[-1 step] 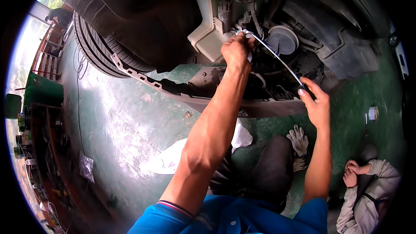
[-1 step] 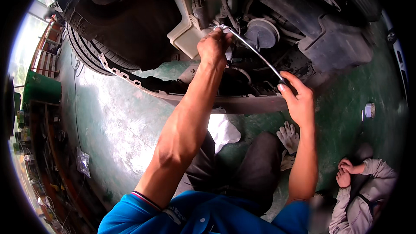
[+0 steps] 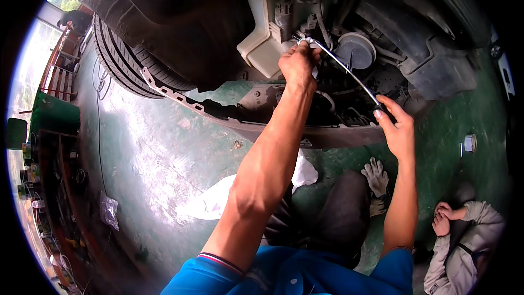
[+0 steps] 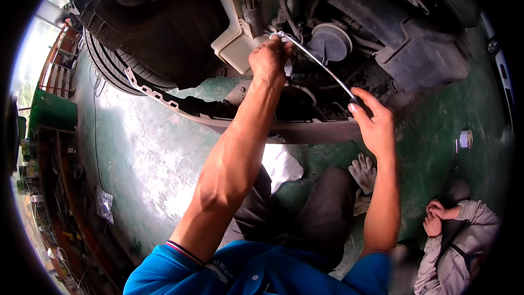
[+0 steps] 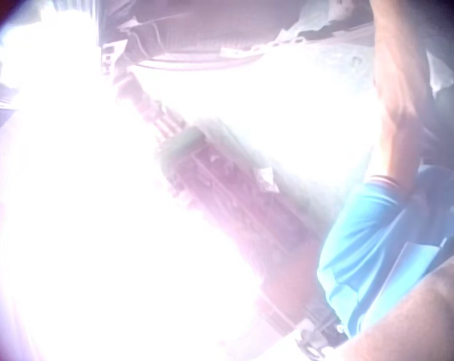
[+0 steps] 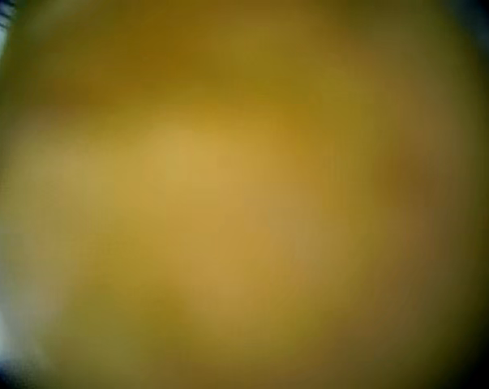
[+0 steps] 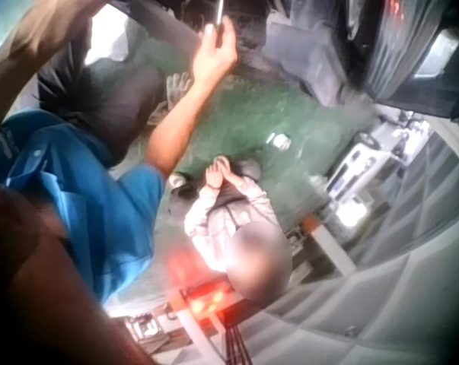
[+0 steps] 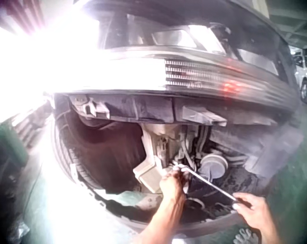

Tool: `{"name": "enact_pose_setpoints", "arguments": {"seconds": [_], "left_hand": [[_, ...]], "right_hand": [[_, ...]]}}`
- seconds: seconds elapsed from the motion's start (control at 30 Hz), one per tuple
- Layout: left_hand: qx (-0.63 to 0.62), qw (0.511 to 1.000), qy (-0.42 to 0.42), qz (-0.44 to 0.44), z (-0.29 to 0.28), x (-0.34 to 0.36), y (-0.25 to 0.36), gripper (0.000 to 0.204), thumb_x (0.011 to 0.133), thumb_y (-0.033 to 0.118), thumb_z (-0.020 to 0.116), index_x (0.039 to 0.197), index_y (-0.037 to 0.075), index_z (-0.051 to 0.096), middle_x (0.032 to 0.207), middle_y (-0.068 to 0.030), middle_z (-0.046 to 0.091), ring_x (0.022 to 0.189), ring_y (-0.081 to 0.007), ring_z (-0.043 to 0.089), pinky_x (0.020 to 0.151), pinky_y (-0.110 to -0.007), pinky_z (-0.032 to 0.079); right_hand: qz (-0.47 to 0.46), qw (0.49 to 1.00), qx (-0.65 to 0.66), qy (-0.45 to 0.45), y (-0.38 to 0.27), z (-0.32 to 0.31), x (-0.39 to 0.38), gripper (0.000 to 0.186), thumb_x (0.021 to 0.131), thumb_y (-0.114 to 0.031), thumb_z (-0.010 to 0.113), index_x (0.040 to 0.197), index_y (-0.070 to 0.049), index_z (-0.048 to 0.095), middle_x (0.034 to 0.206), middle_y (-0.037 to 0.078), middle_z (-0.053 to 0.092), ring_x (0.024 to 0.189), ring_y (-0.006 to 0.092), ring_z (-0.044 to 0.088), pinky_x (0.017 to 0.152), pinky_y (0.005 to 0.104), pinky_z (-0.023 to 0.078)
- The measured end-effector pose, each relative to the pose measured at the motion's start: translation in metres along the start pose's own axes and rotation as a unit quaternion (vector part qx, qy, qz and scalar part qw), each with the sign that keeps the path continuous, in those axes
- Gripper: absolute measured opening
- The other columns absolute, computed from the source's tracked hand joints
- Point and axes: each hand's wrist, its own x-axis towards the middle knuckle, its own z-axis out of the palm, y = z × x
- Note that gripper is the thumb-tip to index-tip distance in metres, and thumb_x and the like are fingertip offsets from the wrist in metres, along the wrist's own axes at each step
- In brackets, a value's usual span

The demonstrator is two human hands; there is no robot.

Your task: The person kneels under the front of a car and uses a screwdriver to tighten fasteners on the bumper area. They then stand and continue adjusting the front bumper and grille components with their hands and a screwdriver.

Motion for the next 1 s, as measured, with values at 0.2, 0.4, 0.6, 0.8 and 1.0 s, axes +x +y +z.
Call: {"name": "enact_pose_setpoints", "arguments": {"seconds": [0.2,0.4,0.6,0.8,1.0], "left_hand": [[0.019,1.000,-0.016,0.017,-0.006,0.007,-0.002,0.009,0.093,0.006,0.055,0.090,-0.002,0.058,0.078,-0.0091,0.062,0.063,-0.0179,0.061,0.059,-0.030,0.055],[0.033,0.999,-0.022,0.013,-0.008,0.006,-0.002,0.011,0.094,0.007,0.053,0.091,-0.002,0.058,0.079,-0.0080,0.063,0.066,-0.0172,0.062,0.061,-0.029,0.055],[0.032,0.999,-0.017,0.007,-0.007,0.004,0.001,0.013,0.094,0.007,0.051,0.095,-0.004,0.059,0.082,-0.0096,0.064,0.067,-0.0178,0.062,0.062,-0.030,0.055],[0.041,0.999,-0.022,0.005,-0.010,0.007,0.002,0.015,0.093,0.005,0.051,0.099,-0.006,0.059,0.082,-0.0112,0.065,0.068,-0.0195,0.063,0.063,-0.031,0.055],[0.047,0.998,-0.031,0.003,-0.009,0.005,0.002,0.019,0.096,0.011,0.050,0.099,-0.005,0.061,0.082,-0.0101,0.066,0.067,-0.0175,0.063,0.062,-0.029,0.055]], "right_hand": [[-0.061,0.995,-0.076,-0.020,-0.005,0.006,0.020,0.031,0.085,-0.006,0.067,0.114,0.003,0.064,0.104,0.015,0.071,0.092,0.0140,0.066,0.084,0.0289,0.049],[-0.074,0.991,-0.100,-0.040,-0.009,0.000,0.030,0.032,0.084,-0.007,0.067,0.114,0.003,0.065,0.107,0.018,0.069,0.098,0.0222,0.068,0.086,0.0317,0.050],[-0.082,0.988,-0.117,-0.049,-0.009,0.000,0.036,0.033,0.083,-0.006,0.068,0.114,0.003,0.065,0.109,0.018,0.069,0.100,0.0260,0.068,0.088,0.0325,0.049],[-0.110,0.987,-0.111,-0.045,-0.002,0.004,0.042,0.033,0.082,-0.005,0.069,0.113,0.004,0.065,0.108,0.019,0.069,0.100,0.0261,0.068,0.088,0.0321,0.050],[-0.092,0.991,-0.085,-0.051,0.004,0.007,0.043,0.031,0.083,-0.005,0.068,0.113,0.004,0.065,0.108,0.018,0.070,0.099,0.0210,0.067,0.087,0.0305,0.049]]}}
